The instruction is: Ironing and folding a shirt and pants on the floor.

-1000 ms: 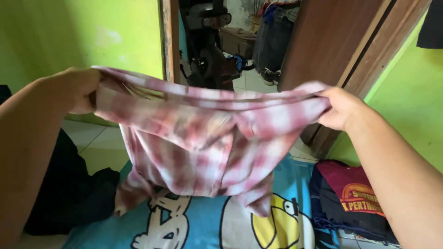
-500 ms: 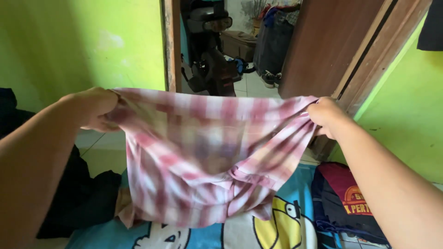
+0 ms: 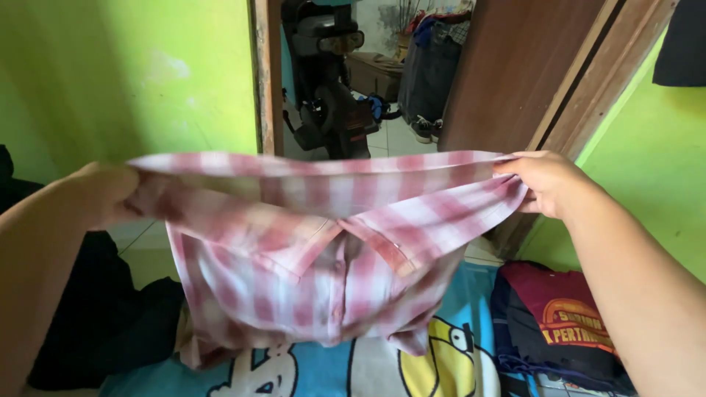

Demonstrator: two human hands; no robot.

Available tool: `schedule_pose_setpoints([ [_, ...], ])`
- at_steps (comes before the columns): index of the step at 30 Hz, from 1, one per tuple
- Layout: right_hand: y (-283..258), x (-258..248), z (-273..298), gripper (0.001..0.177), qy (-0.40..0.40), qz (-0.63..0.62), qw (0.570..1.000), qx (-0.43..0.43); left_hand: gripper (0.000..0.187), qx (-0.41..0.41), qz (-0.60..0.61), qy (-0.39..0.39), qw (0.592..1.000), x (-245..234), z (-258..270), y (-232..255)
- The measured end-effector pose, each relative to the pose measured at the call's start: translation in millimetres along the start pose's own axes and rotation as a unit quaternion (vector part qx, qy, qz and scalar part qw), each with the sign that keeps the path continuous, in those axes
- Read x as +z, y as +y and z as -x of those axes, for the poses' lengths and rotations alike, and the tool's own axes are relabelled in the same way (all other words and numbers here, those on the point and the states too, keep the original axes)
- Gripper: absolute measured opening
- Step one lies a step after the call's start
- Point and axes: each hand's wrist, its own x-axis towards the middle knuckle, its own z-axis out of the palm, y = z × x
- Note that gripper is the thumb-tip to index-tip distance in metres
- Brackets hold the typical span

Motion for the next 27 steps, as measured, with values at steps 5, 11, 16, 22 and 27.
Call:
schedule_pose_setpoints([
  [5,-14,-18,5,0.029,-0.018,0.121,0.992,0.004,0.027,0.019,0.131,0.053,0.99,-23,58,47],
  [11,-32,-45,38,0.031,-0.058,-0.006,0.998,-0.005,0.024,0.218,-0.25,0.096,0.938,-49,60,75],
  [16,-36,-35,32,0.026,-0.097,-0.079,0.991,-0.052,0.027,0.098,0.27,0.033,0.957,-40,103,119],
  [22,-32,-12,13,0.021,-0.008,-0.038,0.988,-0.152,0.025,0.09,0.421,-0.023,0.902,-20,146,154],
  [27,-53,-21,30,0.024,0.058,-0.076,0.974,-0.204,0.025,0.149,0.483,-0.053,0.861,-19,154,170],
])
